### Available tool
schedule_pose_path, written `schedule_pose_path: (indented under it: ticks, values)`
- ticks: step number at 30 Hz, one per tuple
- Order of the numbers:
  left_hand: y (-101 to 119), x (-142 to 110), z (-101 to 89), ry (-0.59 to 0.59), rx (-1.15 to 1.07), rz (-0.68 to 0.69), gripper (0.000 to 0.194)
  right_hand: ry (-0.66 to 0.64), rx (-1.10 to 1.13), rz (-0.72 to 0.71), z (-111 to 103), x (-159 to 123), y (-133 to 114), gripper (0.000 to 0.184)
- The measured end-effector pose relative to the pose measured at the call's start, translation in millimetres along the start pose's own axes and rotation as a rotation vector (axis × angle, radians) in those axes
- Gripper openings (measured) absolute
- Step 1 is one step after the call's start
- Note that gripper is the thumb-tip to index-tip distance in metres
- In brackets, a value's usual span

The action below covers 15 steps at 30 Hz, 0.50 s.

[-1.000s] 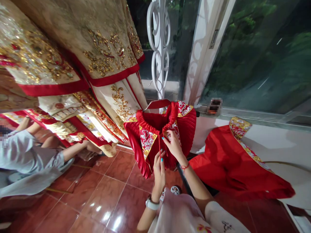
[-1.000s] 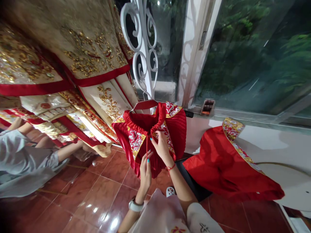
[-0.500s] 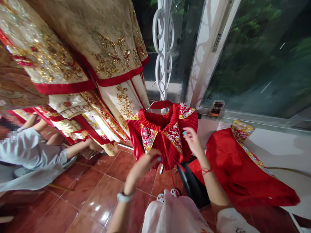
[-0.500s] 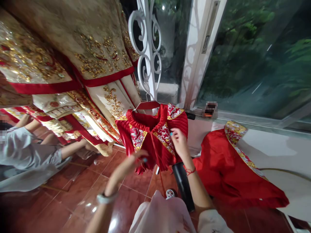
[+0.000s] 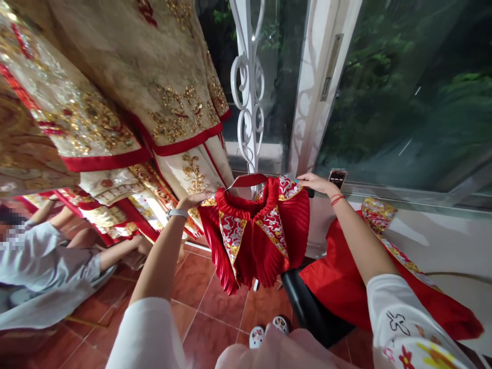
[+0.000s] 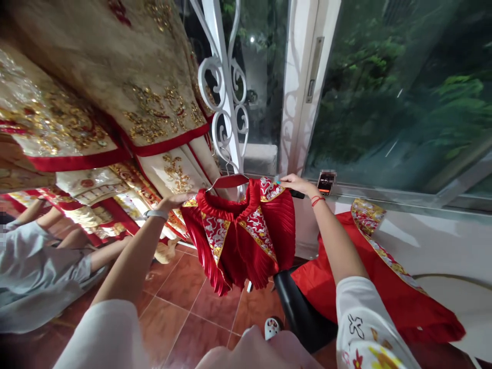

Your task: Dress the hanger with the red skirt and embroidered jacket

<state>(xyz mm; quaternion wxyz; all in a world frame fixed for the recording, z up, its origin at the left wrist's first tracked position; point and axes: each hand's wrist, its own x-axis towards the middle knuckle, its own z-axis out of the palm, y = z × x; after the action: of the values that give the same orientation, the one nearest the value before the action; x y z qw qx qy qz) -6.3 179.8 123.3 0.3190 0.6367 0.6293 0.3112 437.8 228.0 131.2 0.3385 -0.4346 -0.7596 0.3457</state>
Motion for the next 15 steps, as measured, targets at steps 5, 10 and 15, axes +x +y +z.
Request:
schedule_pose_path:
  ticks: [5,10,15]
  values:
    - [7.5,-10.4,-13.4,-0.024,0.023,-0.051,0.032,0.188,-0.083,-0.027,-3.7,7.1,-0.4,0.007]
    - [41.2,-46.5,-11.8,0.505,0.265,0.197,0.032,0.581,-0.192,-0.119,-26.7,-19.7,-16.0,0.011]
    - [27.6,-110.8,46.5,0.772,0.265,0.116,0.026,0.439,-0.291,-0.116,-17.0,-89.2,10.8,0.011]
